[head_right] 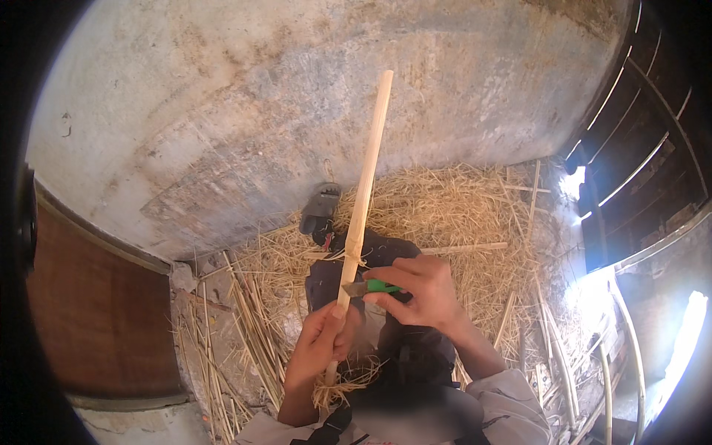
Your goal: The person uses a small green folding knife to shave thin strips from a long wooden stick while sitting on a straw-covered floor. The person holds the stick with one hand and uses the other hand to peel away fibers, creating a gathered bunch of wood shavings along the length of the wood.
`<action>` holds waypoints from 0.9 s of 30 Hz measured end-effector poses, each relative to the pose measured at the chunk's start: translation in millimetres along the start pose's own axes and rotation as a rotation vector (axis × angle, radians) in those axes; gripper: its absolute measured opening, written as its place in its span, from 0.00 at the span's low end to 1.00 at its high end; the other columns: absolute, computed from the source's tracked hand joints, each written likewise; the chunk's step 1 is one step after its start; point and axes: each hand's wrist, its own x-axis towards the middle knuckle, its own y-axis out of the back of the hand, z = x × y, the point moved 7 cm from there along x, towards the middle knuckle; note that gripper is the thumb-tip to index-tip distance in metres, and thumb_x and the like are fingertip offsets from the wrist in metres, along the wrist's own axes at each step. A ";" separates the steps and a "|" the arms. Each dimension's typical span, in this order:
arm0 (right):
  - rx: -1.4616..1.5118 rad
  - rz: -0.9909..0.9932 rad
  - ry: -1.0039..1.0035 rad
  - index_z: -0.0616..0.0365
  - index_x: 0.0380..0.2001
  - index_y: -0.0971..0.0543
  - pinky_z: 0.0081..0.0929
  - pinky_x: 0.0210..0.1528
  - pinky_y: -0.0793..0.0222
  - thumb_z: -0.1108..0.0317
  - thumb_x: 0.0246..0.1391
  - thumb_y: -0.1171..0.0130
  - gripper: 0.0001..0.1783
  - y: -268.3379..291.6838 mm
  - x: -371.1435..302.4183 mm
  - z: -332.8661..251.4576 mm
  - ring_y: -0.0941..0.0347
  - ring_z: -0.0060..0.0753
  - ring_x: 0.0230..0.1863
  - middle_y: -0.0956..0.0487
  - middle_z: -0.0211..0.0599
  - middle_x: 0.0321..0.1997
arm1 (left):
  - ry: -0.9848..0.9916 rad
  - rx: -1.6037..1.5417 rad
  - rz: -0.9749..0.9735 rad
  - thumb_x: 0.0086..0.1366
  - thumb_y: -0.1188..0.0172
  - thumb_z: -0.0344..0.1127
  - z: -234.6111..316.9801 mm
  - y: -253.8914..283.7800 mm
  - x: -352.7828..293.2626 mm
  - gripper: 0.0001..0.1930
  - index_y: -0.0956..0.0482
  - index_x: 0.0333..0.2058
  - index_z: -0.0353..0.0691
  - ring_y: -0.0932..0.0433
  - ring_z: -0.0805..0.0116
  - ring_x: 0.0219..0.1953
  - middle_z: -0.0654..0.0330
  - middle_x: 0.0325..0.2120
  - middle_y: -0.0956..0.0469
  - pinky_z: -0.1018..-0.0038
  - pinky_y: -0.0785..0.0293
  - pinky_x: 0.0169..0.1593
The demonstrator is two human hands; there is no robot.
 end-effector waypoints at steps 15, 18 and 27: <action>-0.126 0.121 0.010 0.46 0.40 0.10 0.31 0.24 0.35 0.51 0.47 0.20 0.19 8.5 3.9 -8.7 0.28 0.32 0.20 0.24 0.25 0.21 | 0.119 -0.010 0.070 0.84 0.56 0.58 -0.5 -1.2 -6.5 0.26 0.37 0.30 0.45 0.46 0.82 0.18 0.73 0.20 0.43 0.80 0.50 0.21; -0.128 0.151 -0.004 0.47 0.40 0.10 0.32 0.24 0.34 0.52 0.47 0.20 0.18 9.6 6.8 -5.8 0.26 0.33 0.21 0.23 0.26 0.22 | 0.112 0.002 0.086 0.84 0.56 0.58 -0.2 -2.0 -7.6 0.26 0.37 0.30 0.45 0.45 0.82 0.18 0.72 0.20 0.43 0.80 0.50 0.21; 0.158 0.115 -0.159 0.48 0.41 0.10 0.33 0.28 0.29 0.56 0.50 0.21 0.16 -7.0 0.0 16.3 0.21 0.36 0.24 0.16 0.29 0.27 | 0.052 0.033 0.095 0.85 0.58 0.53 -6.2 1.3 -7.3 0.24 0.35 0.31 0.44 0.45 0.83 0.18 0.72 0.19 0.42 0.80 0.49 0.21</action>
